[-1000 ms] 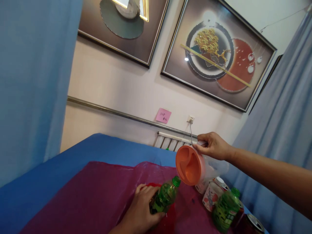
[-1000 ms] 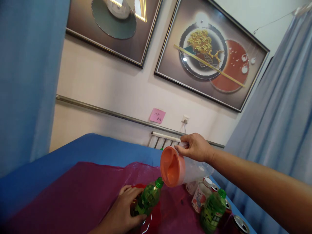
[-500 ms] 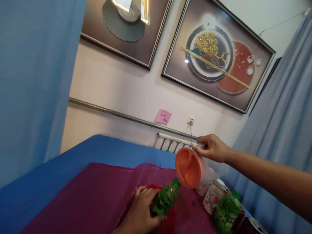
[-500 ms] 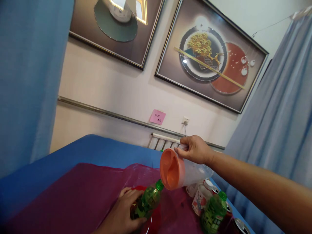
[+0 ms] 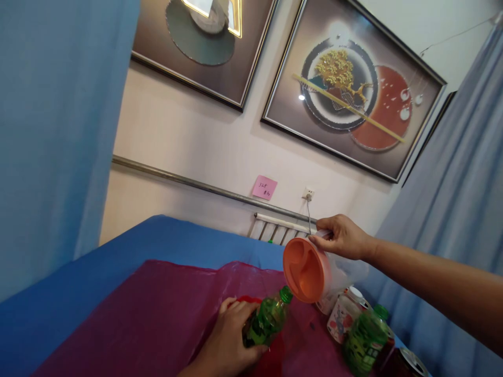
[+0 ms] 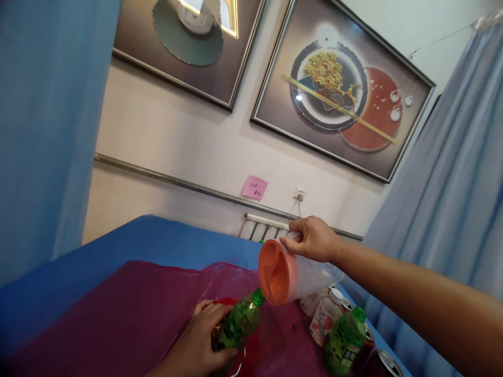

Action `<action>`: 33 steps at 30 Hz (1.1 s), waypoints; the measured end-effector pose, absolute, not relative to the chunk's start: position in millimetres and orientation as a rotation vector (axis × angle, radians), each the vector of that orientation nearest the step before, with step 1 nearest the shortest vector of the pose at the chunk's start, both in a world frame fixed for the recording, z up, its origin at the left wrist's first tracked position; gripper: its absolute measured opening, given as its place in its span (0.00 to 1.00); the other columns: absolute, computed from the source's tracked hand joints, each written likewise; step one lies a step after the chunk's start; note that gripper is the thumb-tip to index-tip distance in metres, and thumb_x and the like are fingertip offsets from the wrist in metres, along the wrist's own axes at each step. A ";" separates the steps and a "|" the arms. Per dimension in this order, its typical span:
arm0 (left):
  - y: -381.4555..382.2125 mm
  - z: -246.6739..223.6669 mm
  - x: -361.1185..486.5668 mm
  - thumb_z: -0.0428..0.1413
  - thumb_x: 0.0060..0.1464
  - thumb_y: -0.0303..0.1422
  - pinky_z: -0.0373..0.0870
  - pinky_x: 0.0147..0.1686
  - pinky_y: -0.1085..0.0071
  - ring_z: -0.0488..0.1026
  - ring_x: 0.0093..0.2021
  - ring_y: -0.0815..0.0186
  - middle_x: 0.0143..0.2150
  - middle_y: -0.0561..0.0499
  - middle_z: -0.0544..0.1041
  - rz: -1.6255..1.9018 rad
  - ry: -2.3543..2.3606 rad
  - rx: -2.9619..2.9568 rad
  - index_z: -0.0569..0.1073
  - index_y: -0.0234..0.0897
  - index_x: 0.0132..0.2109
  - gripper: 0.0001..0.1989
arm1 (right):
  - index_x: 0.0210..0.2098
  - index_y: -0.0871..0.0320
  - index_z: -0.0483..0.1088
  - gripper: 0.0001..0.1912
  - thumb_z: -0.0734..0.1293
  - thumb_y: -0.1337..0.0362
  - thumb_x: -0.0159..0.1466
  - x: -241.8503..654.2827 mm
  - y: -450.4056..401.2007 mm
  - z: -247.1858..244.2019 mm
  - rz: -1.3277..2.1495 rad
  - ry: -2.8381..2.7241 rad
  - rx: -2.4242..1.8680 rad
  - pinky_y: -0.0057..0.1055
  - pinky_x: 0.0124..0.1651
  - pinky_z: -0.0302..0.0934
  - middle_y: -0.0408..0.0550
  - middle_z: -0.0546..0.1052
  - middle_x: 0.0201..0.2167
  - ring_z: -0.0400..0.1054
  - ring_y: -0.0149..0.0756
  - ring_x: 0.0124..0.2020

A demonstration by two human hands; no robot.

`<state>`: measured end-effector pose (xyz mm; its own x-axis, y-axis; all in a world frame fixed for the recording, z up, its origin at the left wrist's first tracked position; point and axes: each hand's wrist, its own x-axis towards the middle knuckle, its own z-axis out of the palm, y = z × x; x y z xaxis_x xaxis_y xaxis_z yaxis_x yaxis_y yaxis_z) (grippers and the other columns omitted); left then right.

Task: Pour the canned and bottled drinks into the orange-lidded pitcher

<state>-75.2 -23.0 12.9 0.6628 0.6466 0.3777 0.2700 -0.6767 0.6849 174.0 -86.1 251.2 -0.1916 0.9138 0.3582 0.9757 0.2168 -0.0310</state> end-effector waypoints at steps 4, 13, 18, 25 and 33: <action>-24.4 14.0 -75.8 0.65 0.40 0.33 0.53 0.60 0.53 0.71 0.48 0.54 0.45 0.51 0.80 0.818 0.710 2.270 0.76 0.45 0.46 0.22 | 0.19 0.54 0.50 0.23 0.65 0.51 0.60 172.1 -86.4 252.4 -0.303 -2.201 -1.779 0.27 0.23 0.40 0.36 0.50 0.18 0.44 0.27 0.21; -24.9 15.8 -75.5 0.66 0.39 0.33 0.53 0.60 0.54 0.72 0.47 0.55 0.44 0.52 0.80 0.825 0.705 2.262 0.77 0.45 0.46 0.22 | 0.19 0.55 0.52 0.22 0.65 0.52 0.60 169.9 -87.5 251.5 -0.340 -2.227 -1.774 0.27 0.23 0.40 0.36 0.52 0.17 0.45 0.27 0.21; -24.6 16.0 -75.8 0.66 0.39 0.33 0.53 0.60 0.53 0.71 0.48 0.54 0.44 0.52 0.80 0.786 0.725 2.260 0.77 0.45 0.45 0.21 | 0.19 0.55 0.53 0.22 0.65 0.53 0.60 169.1 -88.1 251.4 -0.368 -2.250 -1.774 0.27 0.23 0.41 0.36 0.52 0.17 0.45 0.27 0.21; -24.3 14.5 -75.3 0.65 0.40 0.34 0.53 0.60 0.52 0.72 0.47 0.54 0.45 0.51 0.80 0.816 0.708 2.278 0.77 0.45 0.46 0.21 | 0.19 0.55 0.52 0.22 0.65 0.52 0.61 169.3 -85.9 250.9 -0.355 -2.258 -1.760 0.27 0.23 0.41 0.35 0.51 0.17 0.45 0.27 0.21; -24.9 15.6 -76.7 0.66 0.39 0.32 0.50 0.62 0.50 0.73 0.48 0.54 0.46 0.51 0.80 0.798 0.706 2.283 0.77 0.45 0.47 0.23 | 0.19 0.55 0.52 0.22 0.65 0.52 0.61 166.7 -86.0 252.6 -0.359 -2.252 -1.758 0.27 0.23 0.40 0.35 0.51 0.17 0.45 0.26 0.20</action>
